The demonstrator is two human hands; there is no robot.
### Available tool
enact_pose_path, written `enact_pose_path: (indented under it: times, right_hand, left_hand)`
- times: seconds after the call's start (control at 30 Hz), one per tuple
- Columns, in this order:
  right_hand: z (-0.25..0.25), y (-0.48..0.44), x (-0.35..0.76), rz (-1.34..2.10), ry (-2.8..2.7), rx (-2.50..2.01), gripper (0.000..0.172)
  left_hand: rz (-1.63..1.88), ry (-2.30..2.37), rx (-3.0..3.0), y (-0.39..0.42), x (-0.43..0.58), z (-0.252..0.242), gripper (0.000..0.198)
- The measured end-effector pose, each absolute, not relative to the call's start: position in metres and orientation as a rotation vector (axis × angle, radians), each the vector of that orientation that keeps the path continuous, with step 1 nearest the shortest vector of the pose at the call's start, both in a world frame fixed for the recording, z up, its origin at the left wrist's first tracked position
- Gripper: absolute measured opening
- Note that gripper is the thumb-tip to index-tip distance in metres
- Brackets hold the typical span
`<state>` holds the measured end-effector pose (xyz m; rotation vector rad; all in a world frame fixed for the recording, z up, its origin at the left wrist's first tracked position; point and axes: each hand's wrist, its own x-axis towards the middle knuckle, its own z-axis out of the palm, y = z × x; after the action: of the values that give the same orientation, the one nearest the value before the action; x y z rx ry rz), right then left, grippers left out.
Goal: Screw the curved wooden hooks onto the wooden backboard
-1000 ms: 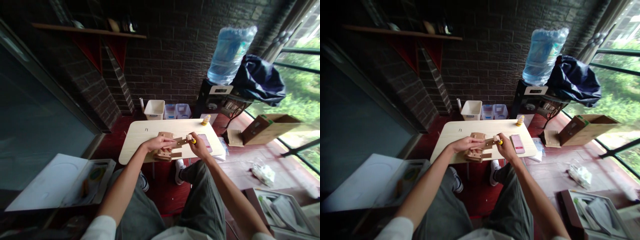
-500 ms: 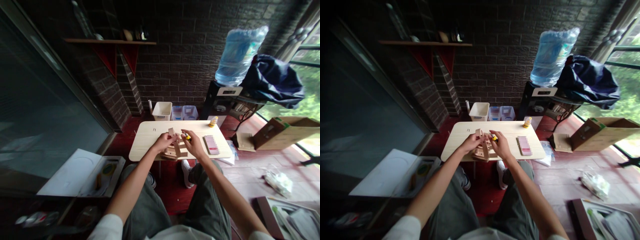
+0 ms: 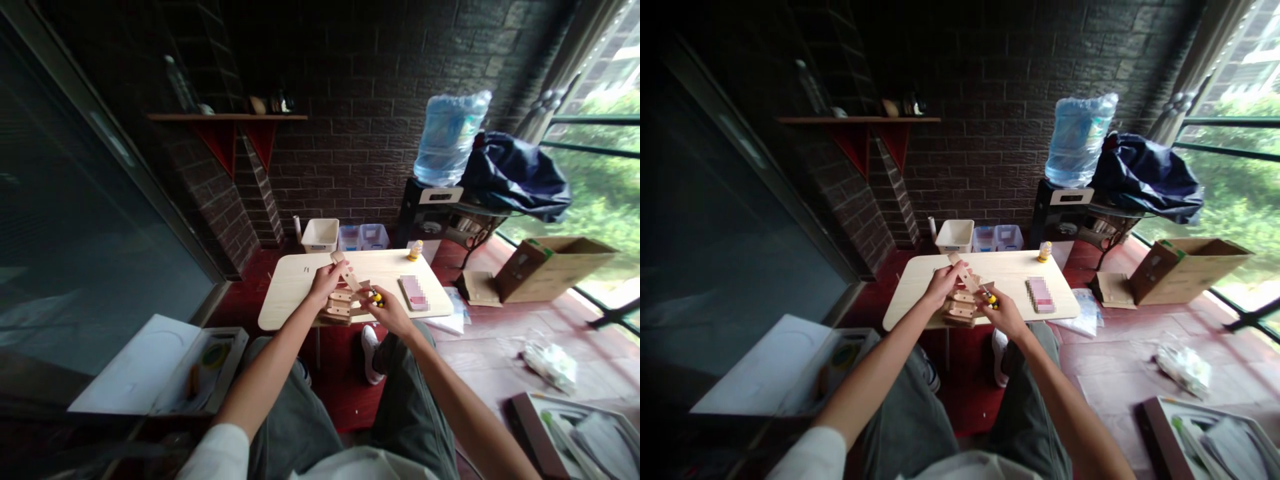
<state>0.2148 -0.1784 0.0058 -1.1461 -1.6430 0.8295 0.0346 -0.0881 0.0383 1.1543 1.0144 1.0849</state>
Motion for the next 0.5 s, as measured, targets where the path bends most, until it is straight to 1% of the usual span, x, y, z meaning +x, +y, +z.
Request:
enact_pose_path:
  times: [0.07,0.2,0.27,0.5]
  right_hand:
    - [0.015,-0.184,0.213,0.776,-1.665,-1.142,0.036]
    - [0.027,-0.190,0.206,0.675,-1.727,-1.113,0.044]
    - [0.028,-0.190,0.203,0.668,-1.723,-1.102,0.045]
    - [0.022,-0.175,0.214,0.798,-1.603,-1.035,0.031]
  left_hand:
    - [1.081,1.017,1.196,-0.097,0.031,0.051,0.036]
    - [1.109,1.005,1.220,-0.109,0.019,0.068,0.038]
    - [1.118,0.988,1.202,-0.112,0.013,0.069,0.040]
    - [0.867,0.940,1.247,-0.116,-0.010,0.068,0.044]
